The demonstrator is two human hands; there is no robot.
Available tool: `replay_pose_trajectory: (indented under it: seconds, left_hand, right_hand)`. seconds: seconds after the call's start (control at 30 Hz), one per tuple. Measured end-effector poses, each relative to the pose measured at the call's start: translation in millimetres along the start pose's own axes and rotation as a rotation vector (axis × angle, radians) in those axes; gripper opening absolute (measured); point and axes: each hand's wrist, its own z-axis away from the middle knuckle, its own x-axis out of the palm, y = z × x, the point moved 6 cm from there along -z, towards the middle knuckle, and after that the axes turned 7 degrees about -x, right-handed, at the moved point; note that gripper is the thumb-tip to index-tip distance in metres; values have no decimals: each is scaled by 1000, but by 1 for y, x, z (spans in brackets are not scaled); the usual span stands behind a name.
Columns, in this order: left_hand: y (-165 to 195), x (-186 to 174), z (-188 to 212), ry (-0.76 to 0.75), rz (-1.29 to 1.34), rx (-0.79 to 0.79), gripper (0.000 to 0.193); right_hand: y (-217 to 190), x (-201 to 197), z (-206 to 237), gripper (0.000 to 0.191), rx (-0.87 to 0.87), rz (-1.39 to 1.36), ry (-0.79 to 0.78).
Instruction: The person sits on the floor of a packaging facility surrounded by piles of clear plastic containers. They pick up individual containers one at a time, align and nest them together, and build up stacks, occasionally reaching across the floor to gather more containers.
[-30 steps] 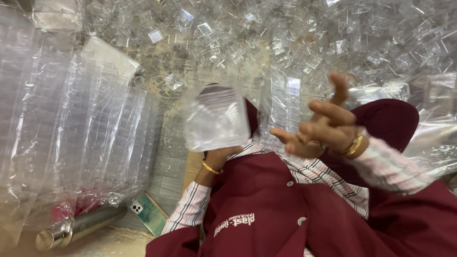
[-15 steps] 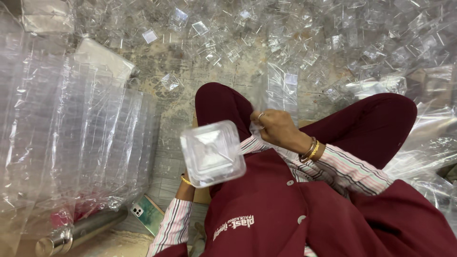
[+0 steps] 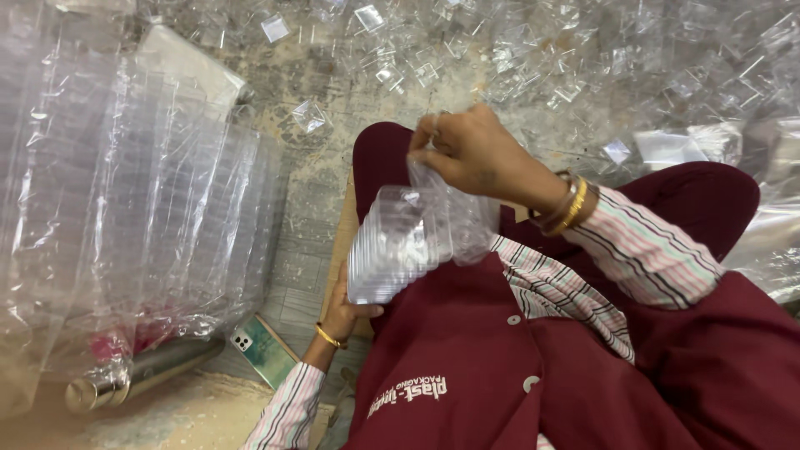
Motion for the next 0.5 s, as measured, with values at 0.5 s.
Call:
replay_pose_trajectory:
  seconds: [0.5]
  left_hand:
    - [-21,-53,15,205,-113,-156,97]
  right_hand:
    - [8,39,-53,18,-84,46,-93]
